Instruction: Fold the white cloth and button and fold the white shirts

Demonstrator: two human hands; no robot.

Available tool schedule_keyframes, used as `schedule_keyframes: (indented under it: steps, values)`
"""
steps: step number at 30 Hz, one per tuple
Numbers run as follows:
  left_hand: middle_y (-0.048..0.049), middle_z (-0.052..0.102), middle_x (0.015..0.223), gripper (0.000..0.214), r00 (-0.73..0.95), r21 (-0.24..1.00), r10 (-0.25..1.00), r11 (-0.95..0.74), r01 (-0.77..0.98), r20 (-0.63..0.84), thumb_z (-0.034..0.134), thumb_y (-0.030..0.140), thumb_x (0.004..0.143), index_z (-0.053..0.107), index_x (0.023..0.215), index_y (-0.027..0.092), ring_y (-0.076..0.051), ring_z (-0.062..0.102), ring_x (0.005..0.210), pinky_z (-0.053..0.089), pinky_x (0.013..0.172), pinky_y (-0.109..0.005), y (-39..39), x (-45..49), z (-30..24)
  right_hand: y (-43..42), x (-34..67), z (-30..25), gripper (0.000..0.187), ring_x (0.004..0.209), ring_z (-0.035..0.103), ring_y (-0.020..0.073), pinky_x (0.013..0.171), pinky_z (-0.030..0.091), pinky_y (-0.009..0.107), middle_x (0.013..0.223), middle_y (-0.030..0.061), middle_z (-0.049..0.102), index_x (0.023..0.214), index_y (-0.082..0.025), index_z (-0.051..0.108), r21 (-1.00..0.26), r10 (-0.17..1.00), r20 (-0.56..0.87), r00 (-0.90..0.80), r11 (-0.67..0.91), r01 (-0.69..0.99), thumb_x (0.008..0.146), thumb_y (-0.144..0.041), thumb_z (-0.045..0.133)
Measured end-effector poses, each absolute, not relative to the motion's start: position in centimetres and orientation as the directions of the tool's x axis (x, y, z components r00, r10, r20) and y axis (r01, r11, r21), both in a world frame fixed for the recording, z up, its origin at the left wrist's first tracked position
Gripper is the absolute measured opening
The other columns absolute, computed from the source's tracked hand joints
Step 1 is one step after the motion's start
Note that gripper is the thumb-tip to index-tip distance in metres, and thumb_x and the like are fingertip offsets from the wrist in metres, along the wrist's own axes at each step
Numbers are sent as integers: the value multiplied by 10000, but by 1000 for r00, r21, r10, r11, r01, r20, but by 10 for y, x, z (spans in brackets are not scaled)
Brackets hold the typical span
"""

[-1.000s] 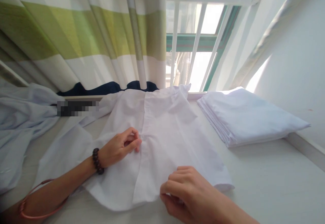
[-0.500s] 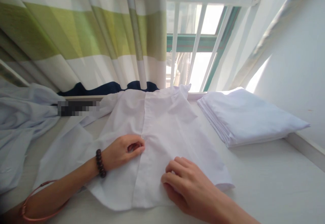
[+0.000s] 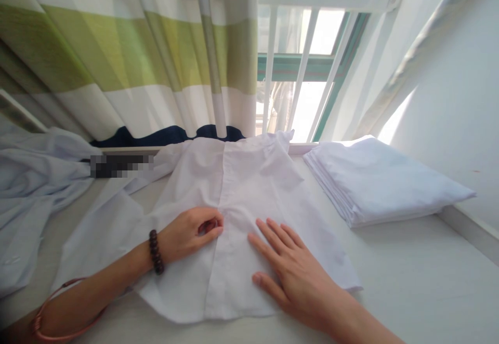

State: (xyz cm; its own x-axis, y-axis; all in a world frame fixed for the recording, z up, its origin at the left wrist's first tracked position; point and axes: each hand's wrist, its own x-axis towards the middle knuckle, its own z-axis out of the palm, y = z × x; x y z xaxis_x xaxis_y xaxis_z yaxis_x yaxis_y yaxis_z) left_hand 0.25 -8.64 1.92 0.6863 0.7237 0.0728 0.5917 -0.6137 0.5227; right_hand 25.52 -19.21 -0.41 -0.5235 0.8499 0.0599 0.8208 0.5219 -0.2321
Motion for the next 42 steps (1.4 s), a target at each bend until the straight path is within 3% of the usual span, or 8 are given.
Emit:
schedule_keyframes:
  steps: [4, 7, 10, 13, 17, 21, 28, 42]
  values:
    - [29, 567, 660, 115, 692, 509, 719, -623, 594, 71, 521, 252, 846, 608, 805, 189, -122, 504, 622, 405, 637, -241, -87, 3, 17, -193, 255, -6, 580, 1430, 190, 252, 1140, 250, 490, 1567, 31, 197, 1496, -315, 212, -222, 848, 88, -523, 528, 820, 963, -427, 410]
    - [-1, 571, 762, 120, 702, 476, 702, -661, 580, 119, 510, 254, 859, 611, 845, 189, -140, 527, 700, 436, 705, -266, -88, 2, 14, -194, 255, -9, 665, 1439, 147, 249, 1142, 254, 479, 1570, 49, 186, 1517, -272, 104, -210, 870, 121, -478, 493, 844, 955, -434, 419]
    - [-70, 539, 997, 213, 657, 355, 705, -706, 613, 267, 557, 293, 833, 617, 1012, 194, -211, 530, 905, 432, 865, -375, -90, 0, 11, -194, 256, -11, 721, 1443, 120, 251, 1144, 257, 478, 1569, 68, 181, 1523, -228, 38, -207, 882, 130, -452, 470, 858, 951, -447, 419]
    - [-120, 476, 1225, 408, 650, 201, 675, -731, 652, 349, 564, 320, 827, 549, 1219, 206, -300, 424, 1178, 302, 1031, -499, -90, -2, 6, -194, 258, -11, 680, 1442, 123, 251, 1148, 244, 490, 1571, 61, 168, 1521, -242, 81, -198, 877, 91, -472, 480, 855, 959, -460, 394]
    - [-92, 280, 1512, 582, 662, 115, 706, -701, 703, 252, 460, 454, 901, 330, 1443, 285, -357, 107, 1412, 74, 1098, -613, -87, -6, -7, -195, 258, -11, 659, 1443, 107, 244, 1154, 227, 492, 1575, 57, 141, 1520, -250, 90, -189, 878, 59, -476, 478, 858, 966, -478, 363]
    - [-53, 152, 1581, 644, 621, 120, 773, -634, 764, 129, 366, 611, 901, 251, 1476, 346, -393, 44, 1427, 22, 1067, -673, -82, -6, -12, -186, 258, -14, 629, 1444, 71, 258, 1153, 204, 513, 1578, 56, 135, 1512, -272, 158, -158, 901, 89, -426, 435, 887, 961, -503, 356]
    - [-40, 117, 1584, 691, 538, 128, 843, -532, 837, -12, 269, 684, 886, 243, 1482, 336, -365, 49, 1439, 18, 1094, -648, -49, 12, 3, -132, 259, -13, 604, 1438, 99, 276, 1150, 199, 494, 1572, 58, 178, 1479, -270, 296, -123, 949, 83, -304, 313, 942, 950, -563, 306]
    - [-41, 9, 1592, 728, 452, 110, 889, -458, 882, 80, 271, 703, 859, 248, 1481, 325, -262, -74, 1450, -24, 1147, -545, 11, 49, -3, -74, 251, -22, 633, 1434, 150, 282, 1154, 192, 476, 1571, 43, 198, 1479, -272, 305, -66, 980, 102, -170, 177, 982, 934, -590, 253]
